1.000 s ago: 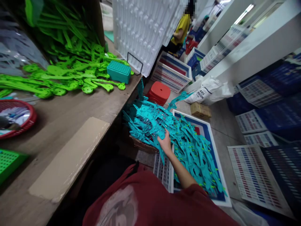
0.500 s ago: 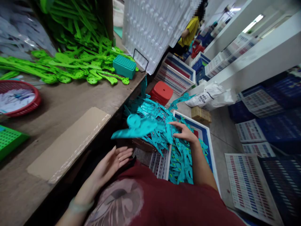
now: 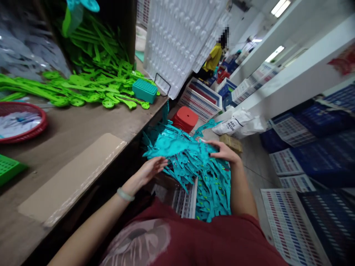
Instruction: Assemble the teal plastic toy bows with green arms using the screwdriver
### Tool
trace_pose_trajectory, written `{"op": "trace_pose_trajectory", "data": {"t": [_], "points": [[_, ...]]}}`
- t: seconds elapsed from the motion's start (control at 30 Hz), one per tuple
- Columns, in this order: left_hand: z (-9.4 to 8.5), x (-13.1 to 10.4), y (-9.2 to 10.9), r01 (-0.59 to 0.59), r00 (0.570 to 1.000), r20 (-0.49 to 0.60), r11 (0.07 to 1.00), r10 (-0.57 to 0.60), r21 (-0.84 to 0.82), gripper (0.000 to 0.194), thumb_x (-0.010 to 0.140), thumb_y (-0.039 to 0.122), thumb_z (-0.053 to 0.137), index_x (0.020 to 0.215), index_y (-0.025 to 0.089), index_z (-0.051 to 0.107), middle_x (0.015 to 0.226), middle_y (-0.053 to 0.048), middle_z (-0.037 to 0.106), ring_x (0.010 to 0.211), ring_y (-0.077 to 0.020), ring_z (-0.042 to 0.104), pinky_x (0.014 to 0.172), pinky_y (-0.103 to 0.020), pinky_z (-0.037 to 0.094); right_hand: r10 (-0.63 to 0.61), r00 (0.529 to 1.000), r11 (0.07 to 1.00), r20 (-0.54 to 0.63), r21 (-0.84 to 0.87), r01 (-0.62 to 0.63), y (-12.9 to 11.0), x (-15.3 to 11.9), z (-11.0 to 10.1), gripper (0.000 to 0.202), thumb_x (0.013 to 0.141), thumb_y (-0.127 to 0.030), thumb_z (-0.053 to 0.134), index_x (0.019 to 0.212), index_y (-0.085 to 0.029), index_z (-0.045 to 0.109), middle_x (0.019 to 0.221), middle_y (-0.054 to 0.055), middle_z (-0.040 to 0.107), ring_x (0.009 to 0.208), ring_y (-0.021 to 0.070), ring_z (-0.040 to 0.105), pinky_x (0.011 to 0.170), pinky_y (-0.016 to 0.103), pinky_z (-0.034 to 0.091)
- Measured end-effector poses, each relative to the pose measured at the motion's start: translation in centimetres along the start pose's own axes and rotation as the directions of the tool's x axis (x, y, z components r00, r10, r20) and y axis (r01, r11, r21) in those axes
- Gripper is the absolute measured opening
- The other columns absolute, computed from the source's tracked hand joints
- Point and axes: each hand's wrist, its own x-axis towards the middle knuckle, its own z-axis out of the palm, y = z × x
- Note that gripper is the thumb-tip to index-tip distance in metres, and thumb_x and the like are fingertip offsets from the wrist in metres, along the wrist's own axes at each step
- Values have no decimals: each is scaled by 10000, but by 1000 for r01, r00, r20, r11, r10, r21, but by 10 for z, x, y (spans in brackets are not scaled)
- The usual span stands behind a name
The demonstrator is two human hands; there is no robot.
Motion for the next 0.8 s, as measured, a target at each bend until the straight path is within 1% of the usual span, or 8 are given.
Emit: {"op": "trace_pose_trajectory", "data": {"t": [0.17, 0.3, 0.37, 0.43, 0.5, 0.57, 0.67, 0.8], "points": [[-5, -2, -41, 144, 989, -25, 990, -143, 10, 152, 930, 290, 685, 973, 149, 718, 996, -67, 772, 847, -136, 725, 769, -241, 539, 24, 947, 998, -321, 56, -7, 37, -18, -65, 733, 712, -624, 685, 1305, -203, 590, 921, 50, 715, 696, 196, 642, 656, 337, 548], [15, -7, -36, 182, 981, 67, 983, -181, -19, 170, 956, 273, 642, 1018, 141, 730, 1062, -107, 775, 867, -141, 736, 752, -221, 546, -17, 927, 998, -375, 50, 38, 23, -15, -91, 750, 677, -637, 735, 1281, -209, 615, 955, 58, 710, 721, 201, 647, 670, 342, 548], [28, -5, -28, 177, 978, 121, 984, -172, -29, 216, 983, 288, 596, 1055, 131, 726, 1133, -131, 759, 913, -160, 736, 791, -245, 557, -61, 961, 998, -270, -36, 53, 6, 0, -86, 677, 648, -548, 819, 1215, -210, 669, 1067, 67, 719, 914, 244, 682, 834, 366, 560], [37, -2, -22, 164, 977, 147, 986, -157, -33, 225, 990, 293, 583, 1054, 130, 724, 1154, -135, 754, 928, -165, 735, 812, -250, 560, -83, 995, 986, -45, -151, 76, -10, 22, -71, 594, 663, -482, 835, 1170, -199, 703, 1139, 70, 718, 1056, 275, 668, 971, 396, 529], [41, -1, -22, 158, 979, 138, 987, -152, -30, 198, 981, 283, 601, 1032, 137, 726, 1120, -118, 765, 898, -151, 737, 792, -232, 560, -71, 986, 975, 152, -200, 101, -20, 45, -55, 545, 649, -458, 839, 1105, -177, 735, 1093, 69, 735, 1042, 276, 673, 976, 406, 529], [37, -2, -28, 166, 981, 110, 986, -163, -27, 174, 973, 264, 615, 1018, 139, 727, 1074, -104, 776, 862, -137, 739, 755, -215, 560, -70, 975, 975, 209, -194, 111, -22, 60, -48, 534, 614, -448, 854, 1052, -160, 751, 1012, 62, 749, 959, 256, 685, 915, 389, 551], [25, -7, -42, 191, 980, 63, 981, -189, -36, 159, 974, 234, 608, 1001, 132, 727, 1019, -97, 786, 818, -129, 743, 711, -204, 561, -111, 989, 978, 93, -167, 125, -18, 65, -66, 569, 619, -472, 845, 1077, -156, 730, 990, 55, 742, 911, 227, 673, 872, 363, 555], [16, -12, -56, 203, 979, 43, 977, -200, -70, 154, 983, 211, 587, 977, 135, 721, 955, -74, 790, 767, -108, 739, 685, -186, 559, -174, 967, 981, -187, -118, 154, -18, 55, -122, 672, 653, -533, 797, 1197, -169, 643, 984, 34, 701, 866, 197, 638, 793, 324, 548]]}}
